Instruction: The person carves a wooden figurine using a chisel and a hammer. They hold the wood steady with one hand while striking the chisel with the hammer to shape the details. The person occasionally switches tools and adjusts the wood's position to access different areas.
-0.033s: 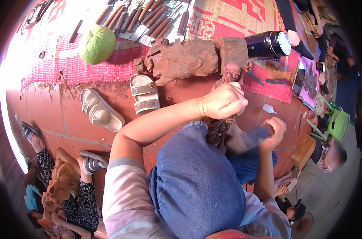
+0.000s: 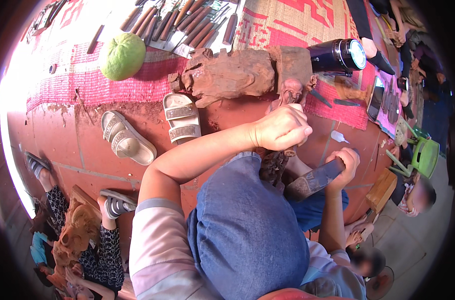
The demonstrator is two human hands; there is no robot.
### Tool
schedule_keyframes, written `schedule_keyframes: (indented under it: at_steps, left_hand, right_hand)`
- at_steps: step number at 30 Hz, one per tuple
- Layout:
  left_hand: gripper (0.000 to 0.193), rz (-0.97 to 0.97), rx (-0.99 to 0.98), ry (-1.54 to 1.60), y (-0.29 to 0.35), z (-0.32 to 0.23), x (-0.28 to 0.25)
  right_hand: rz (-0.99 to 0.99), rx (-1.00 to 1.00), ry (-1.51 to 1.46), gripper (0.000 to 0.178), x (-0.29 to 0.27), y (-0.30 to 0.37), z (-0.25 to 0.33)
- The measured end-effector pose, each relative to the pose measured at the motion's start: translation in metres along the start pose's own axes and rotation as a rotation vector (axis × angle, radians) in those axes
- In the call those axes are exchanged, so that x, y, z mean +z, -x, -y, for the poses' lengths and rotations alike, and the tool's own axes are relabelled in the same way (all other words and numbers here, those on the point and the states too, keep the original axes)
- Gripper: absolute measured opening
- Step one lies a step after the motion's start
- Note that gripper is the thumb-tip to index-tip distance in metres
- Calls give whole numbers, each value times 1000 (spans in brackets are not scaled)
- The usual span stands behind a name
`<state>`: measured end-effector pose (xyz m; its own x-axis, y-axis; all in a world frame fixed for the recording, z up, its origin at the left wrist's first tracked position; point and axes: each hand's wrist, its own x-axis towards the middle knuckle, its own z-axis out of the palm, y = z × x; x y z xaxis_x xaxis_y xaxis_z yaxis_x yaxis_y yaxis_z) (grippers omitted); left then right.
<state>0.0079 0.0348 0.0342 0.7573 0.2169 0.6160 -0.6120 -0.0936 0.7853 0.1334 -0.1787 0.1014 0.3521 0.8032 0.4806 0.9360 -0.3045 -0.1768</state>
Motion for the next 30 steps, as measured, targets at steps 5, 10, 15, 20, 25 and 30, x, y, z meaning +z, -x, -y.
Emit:
schedule_keyframes:
  at_steps: [5, 10, 15, 20, 25, 30]
  left_hand:
    - [37, 48, 54, -75, 7, 6, -2]
    - [36, 141, 91, -106, 8, 10, -6]
    - [35, 327, 18, -406, 4, -5, 12]
    - [22, 32, -89, -324, -38, -26, 37]
    - [28, -125, -60, -479, -59, -17, 52]
    - [31, -132, -48, -592, -58, 1, 58]
  right_hand:
    - [18, -18, 52, 25, -1, -6, 2]
    - [71, -63, 138, 27, -5, -6, 3]
    - [45, 85, -13, 32, -4, 9, -5]
    - [-21, 323, -307, 39, -5, 27, -20]
    - [-10, 705, -442, 44, -4, 42, -42]
    - [41, 795, -453, 44, 0, 45, -38]
